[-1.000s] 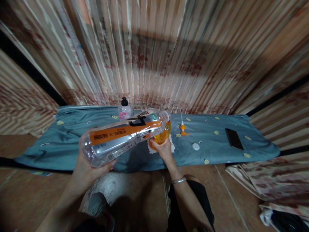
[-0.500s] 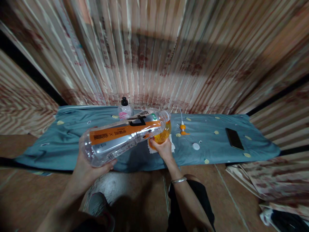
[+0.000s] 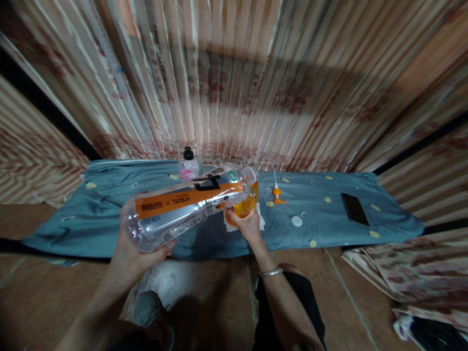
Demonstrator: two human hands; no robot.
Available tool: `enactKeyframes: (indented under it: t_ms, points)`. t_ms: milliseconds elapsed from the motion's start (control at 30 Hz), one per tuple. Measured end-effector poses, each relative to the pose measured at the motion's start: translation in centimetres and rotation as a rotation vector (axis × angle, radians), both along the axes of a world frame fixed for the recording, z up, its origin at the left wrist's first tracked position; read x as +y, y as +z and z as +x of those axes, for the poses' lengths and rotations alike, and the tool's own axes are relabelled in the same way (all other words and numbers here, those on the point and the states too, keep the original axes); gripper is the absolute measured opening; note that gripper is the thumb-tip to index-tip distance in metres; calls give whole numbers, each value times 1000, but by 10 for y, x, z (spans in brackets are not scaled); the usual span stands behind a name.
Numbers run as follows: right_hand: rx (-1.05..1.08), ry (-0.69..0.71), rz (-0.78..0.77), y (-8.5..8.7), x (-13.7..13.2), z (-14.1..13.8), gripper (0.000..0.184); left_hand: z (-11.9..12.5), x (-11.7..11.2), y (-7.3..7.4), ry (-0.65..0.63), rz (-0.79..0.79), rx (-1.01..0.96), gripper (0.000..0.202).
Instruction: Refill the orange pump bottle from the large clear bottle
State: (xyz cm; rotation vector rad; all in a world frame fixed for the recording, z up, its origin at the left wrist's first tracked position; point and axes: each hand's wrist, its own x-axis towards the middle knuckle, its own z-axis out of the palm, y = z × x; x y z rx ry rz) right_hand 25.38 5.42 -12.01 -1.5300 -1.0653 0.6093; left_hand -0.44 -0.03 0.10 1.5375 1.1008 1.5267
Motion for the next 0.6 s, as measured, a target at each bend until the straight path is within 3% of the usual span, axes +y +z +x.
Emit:
enactKeyframes:
  t_ms: [600]
  points:
    - [-7,-2,0,-4,1,1,58,1,0,5,-3,-33,-2,87]
